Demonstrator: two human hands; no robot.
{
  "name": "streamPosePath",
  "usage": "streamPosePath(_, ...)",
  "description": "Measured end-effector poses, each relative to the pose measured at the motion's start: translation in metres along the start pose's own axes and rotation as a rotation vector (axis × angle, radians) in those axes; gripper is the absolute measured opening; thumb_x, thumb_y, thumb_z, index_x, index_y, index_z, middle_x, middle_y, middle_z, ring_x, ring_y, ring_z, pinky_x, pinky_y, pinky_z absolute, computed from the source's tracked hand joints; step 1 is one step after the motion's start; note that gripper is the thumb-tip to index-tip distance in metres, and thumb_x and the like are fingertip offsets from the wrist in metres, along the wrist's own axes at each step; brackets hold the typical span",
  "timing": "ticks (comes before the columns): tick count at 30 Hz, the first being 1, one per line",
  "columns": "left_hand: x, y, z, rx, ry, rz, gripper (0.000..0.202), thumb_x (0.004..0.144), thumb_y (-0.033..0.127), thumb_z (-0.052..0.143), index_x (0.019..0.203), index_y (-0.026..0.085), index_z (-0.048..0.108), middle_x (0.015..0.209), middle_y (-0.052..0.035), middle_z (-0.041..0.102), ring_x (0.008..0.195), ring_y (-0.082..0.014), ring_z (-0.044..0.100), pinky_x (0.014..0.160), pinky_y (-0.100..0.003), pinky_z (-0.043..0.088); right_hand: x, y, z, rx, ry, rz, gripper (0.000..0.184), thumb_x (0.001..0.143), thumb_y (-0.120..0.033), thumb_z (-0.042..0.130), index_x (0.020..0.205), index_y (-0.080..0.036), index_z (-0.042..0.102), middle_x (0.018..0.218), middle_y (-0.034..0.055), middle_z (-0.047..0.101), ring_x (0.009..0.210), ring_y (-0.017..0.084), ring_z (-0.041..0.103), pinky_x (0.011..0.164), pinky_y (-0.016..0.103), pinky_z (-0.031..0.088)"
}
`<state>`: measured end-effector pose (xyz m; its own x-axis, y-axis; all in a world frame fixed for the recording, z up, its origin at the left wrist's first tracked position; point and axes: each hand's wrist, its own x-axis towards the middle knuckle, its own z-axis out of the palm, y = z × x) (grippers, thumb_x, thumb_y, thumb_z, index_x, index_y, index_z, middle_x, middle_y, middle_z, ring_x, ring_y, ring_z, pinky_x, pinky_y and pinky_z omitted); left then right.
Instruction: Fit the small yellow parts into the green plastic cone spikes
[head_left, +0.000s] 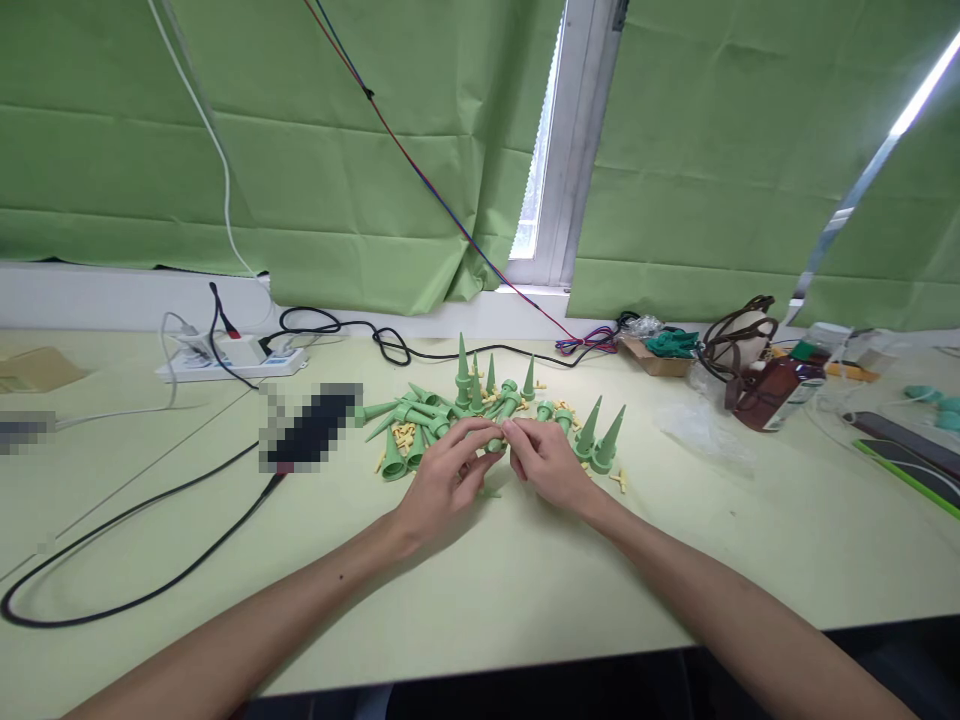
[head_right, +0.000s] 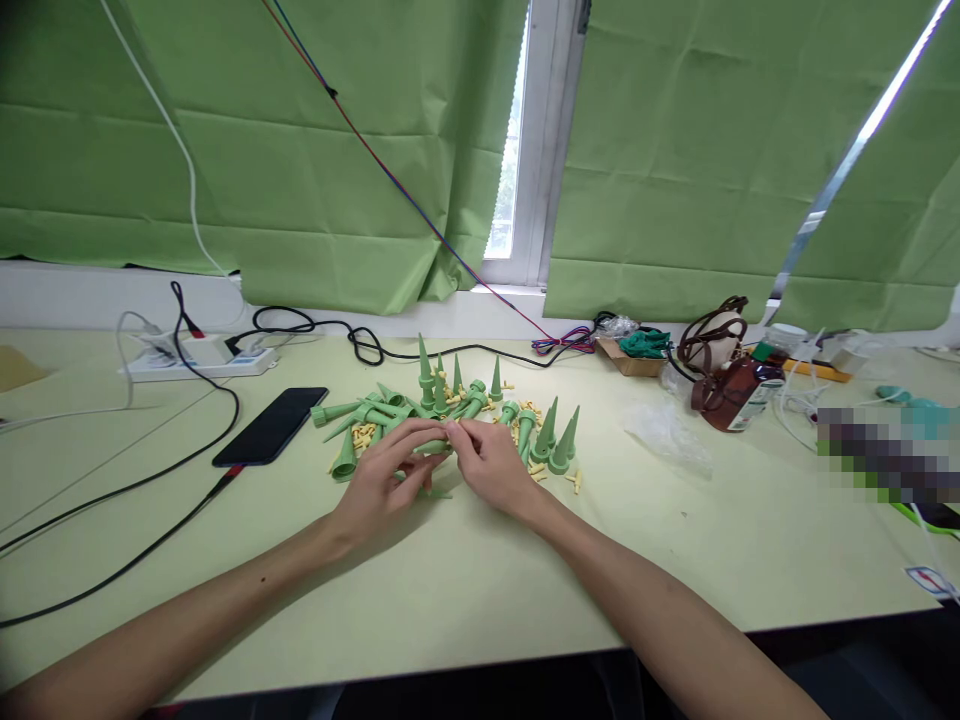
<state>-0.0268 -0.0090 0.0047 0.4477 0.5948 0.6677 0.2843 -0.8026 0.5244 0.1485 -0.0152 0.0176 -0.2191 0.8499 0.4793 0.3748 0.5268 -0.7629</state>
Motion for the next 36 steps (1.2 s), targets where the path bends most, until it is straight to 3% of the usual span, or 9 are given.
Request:
streamPosePath(11,0.0,0.0,0.0,0.107,0.008,0.014,0.033,0.093,0.009,0.05,0.119,0.028,0.06,0.119,-0.0062,0.056,0.061,-0.0048,0.054,0.054,-0.02,0.051,0.0,-0.001,0.001,0.011,0.008,0.021,0.05,0.101,-0.038,0.037,0.054,-0.021,0.043,0.045,-0.0036,0.045,0.046,0.011,0.042,0.055,0.027,0.034)
streamPosePath(15,0.002,0.005,-0.001,0.114,0.036,-0.039,0.033,0.092,0.01,0.05,0.12,0.026,0.056,0.12,-0.006,0.055,0.059,-0.0041,0.052,0.053,-0.019,0.05,0.0,-0.001,0.001,0.072,0.045,0.027,0.048,0.102,-0.043,0.039,0.059,-0.02,0.044,0.048,-0.0037,0.048,0.047,0.011,0.046,0.057,0.026,0.038)
streamPosePath(21,0.005,0.009,-0.001,0.046,0.154,-0.216,0.023,0.094,0.028,0.054,0.116,0.021,0.05,0.114,-0.0065,0.053,0.067,-0.0083,0.057,0.056,-0.022,0.05,0.0,0.002,0.0,0.174,0.097,0.037,0.044,0.101,-0.047,0.04,0.067,-0.021,0.046,0.055,-0.0039,0.052,0.045,0.01,0.048,0.052,0.025,0.04)
streamPosePath(24,0.007,0.009,-0.002,0.006,0.129,-0.273,0.017,0.097,0.035,0.049,0.099,0.019,0.056,0.095,-0.0028,0.056,0.066,-0.0103,0.055,0.057,-0.023,0.047,-0.001,0.002,0.001,0.226,0.08,0.037,0.042,0.101,-0.048,0.041,0.07,-0.021,0.047,0.059,-0.0037,0.053,0.044,0.009,0.049,0.049,0.025,0.04)
streamPosePath(28,0.008,0.011,-0.004,-0.045,0.039,-0.313,0.034,0.099,0.04,0.043,0.074,0.017,0.051,0.071,0.001,0.049,0.06,-0.0109,0.052,0.057,-0.025,0.044,-0.002,0.0,0.002,0.256,0.036,0.018,0.041,0.101,-0.048,0.042,0.071,-0.021,0.047,0.06,-0.0039,0.053,0.044,0.009,0.049,0.048,0.024,0.039)
streamPosePath(36,0.006,0.01,-0.004,-0.201,-0.013,-0.405,0.032,0.095,0.045,0.051,0.077,0.019,0.044,0.072,0.0033,0.044,0.058,-0.0106,0.057,0.052,-0.023,0.043,-0.002,0.001,0.001,0.26,-0.016,0.004,0.041,0.1,-0.05,0.043,0.071,-0.022,0.045,0.056,-0.0046,0.051,0.045,0.01,0.046,0.048,0.025,0.039)
